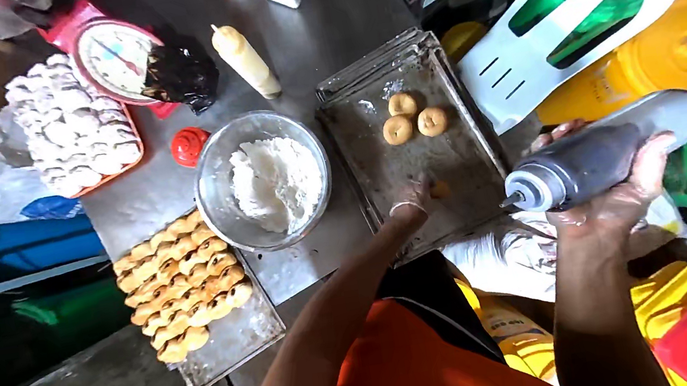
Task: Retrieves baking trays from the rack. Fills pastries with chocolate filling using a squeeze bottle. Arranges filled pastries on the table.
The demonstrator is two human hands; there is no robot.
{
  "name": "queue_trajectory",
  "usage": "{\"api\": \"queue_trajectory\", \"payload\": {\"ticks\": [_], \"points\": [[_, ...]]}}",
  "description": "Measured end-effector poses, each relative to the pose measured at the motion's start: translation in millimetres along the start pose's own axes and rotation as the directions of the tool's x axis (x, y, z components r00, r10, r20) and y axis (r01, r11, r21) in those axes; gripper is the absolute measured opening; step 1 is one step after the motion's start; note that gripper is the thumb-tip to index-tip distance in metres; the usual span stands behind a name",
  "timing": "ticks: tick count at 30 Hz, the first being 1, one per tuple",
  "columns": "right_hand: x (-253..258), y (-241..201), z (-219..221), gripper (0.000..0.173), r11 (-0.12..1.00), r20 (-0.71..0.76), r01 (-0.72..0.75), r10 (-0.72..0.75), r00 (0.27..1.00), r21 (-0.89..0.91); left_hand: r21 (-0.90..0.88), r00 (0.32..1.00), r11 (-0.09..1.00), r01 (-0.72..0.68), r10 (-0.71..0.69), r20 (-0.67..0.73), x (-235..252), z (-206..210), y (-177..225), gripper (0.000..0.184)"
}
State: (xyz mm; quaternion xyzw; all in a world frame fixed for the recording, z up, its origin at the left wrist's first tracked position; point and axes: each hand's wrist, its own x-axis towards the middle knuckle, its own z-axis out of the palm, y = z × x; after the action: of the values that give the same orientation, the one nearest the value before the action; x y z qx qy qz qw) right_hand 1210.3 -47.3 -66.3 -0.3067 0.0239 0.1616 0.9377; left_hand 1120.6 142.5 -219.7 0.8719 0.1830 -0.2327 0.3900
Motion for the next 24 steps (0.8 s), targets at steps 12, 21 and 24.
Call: {"api": "queue_trajectory", "payload": {"ticks": [12,21,24], "points": [[-44.9,91.9,120.8,0.049,0.98,0.252,-0.162,0.13,0.959,0.112,-0.894,0.902,0.12,-0.432,0.051,-0.429,-250.7,-131.6,-45.4,0.051],[-108.8,139.1,216.5,0.041,0.965,0.405,-0.241,0.181,0.896,0.102,-0.701,0.708,0.123,-0.702,0.018,-0.706,-358.3,-137.9,-71.6,0.054],[-120.6,151.9,230.3,0.041,0.965,0.468,-0.257,0.202,0.861,0.058,-0.65,0.657,0.141,-0.747,0.003,-0.754,-375.5,-133.5,-83.3,0.049]]}}
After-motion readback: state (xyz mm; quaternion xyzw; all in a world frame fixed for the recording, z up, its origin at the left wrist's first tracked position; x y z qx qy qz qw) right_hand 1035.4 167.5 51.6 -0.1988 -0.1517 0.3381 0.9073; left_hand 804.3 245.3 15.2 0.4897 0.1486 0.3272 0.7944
